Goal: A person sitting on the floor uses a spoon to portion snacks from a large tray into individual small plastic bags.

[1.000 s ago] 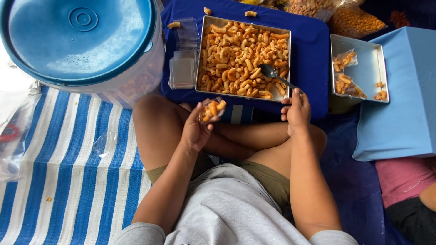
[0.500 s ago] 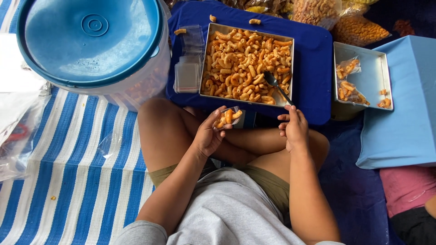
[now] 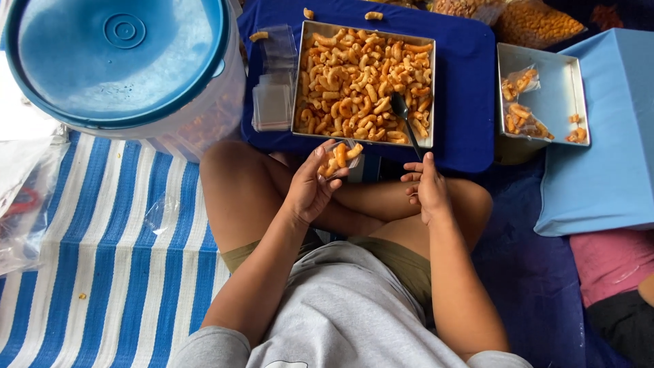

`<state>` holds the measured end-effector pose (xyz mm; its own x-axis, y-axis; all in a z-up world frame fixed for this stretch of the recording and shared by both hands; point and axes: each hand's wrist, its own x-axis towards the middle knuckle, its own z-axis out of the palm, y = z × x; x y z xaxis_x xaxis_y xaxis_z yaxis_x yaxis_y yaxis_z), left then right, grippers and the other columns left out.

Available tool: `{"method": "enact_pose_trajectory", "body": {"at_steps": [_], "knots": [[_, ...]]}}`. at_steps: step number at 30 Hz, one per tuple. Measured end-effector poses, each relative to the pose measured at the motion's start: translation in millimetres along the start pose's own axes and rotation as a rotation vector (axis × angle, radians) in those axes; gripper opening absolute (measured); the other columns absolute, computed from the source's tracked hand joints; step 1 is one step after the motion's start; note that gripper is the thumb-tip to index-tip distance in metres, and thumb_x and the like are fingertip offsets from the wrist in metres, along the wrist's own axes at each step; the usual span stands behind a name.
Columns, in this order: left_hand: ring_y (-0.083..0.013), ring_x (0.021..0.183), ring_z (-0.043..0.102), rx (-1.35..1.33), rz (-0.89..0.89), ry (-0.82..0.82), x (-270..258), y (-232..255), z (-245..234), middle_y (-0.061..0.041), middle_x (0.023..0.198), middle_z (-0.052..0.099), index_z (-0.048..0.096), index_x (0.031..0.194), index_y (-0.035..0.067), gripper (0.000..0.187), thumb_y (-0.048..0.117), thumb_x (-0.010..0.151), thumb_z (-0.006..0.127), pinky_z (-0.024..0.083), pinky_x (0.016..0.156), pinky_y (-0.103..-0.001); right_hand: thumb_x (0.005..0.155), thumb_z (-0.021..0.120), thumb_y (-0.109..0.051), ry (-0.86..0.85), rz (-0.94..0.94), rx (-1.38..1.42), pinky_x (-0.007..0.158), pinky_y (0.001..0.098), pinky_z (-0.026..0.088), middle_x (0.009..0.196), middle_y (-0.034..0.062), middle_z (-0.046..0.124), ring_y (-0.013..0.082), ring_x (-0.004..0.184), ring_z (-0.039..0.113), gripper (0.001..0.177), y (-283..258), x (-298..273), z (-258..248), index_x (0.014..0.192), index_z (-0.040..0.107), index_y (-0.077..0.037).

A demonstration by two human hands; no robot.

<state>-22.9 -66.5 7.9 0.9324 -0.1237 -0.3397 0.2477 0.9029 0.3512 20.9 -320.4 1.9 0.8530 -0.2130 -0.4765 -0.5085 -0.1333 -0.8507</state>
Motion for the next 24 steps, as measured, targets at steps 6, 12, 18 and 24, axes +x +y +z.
{"method": "enact_pose_trajectory", "body": {"at_steps": [6,12,18,24], "knots": [[-0.038,0.093,0.076,-0.014,0.012,-0.024,7.2,-6.2,5.7,-0.029,0.121,0.066,0.047,0.148,0.005,0.052,0.026,0.103,0.062,0.07,0.064,-0.035,0.109,0.05,-0.046,-0.025,-0.166,0.032,0.037,0.0218,0.047,0.084,0.0122,0.071,0.0149,0.056,0.061,0.044,-16.2,-29.9,10.9,0.111,0.072,-0.009],[-0.0414,0.094,0.075,0.008,0.0,-0.106,13.6,-21.6,-1.4,-0.029,0.126,0.065,0.045,0.149,0.005,0.052,0.027,0.104,0.06,0.069,0.06,-0.036,0.105,0.062,-0.033,-0.171,-0.292,0.127,0.037,0.0215,0.052,0.089,0.0182,0.073,0.0164,0.058,0.067,0.032,-63.2,-75.8,32.5,0.121,0.071,-0.007],[-0.0414,0.093,0.075,0.071,-0.011,-0.148,11.8,-29.3,-2.2,-0.028,0.123,0.067,0.046,0.148,0.006,0.05,0.028,0.105,0.059,0.068,0.058,-0.036,0.101,0.069,-0.022,-0.176,-0.332,0.134,0.035,0.0186,0.05,0.085,0.0159,0.071,0.0138,0.056,0.066,0.023,-72.6,-82.7,42.0,0.11,0.072,-0.001],[-0.0365,0.092,0.076,0.124,-0.021,-0.158,11.1,-34.1,0.3,-0.025,0.123,0.068,0.047,0.145,0.003,0.047,0.025,0.105,0.059,0.068,0.056,-0.034,0.096,0.077,-0.019,-0.184,-0.343,0.137,0.033,0.0169,0.048,0.08,0.0127,0.07,0.011,0.054,0.063,0.02,-71.6,-81.4,43.2,0.102,0.071,-0.001]]}}
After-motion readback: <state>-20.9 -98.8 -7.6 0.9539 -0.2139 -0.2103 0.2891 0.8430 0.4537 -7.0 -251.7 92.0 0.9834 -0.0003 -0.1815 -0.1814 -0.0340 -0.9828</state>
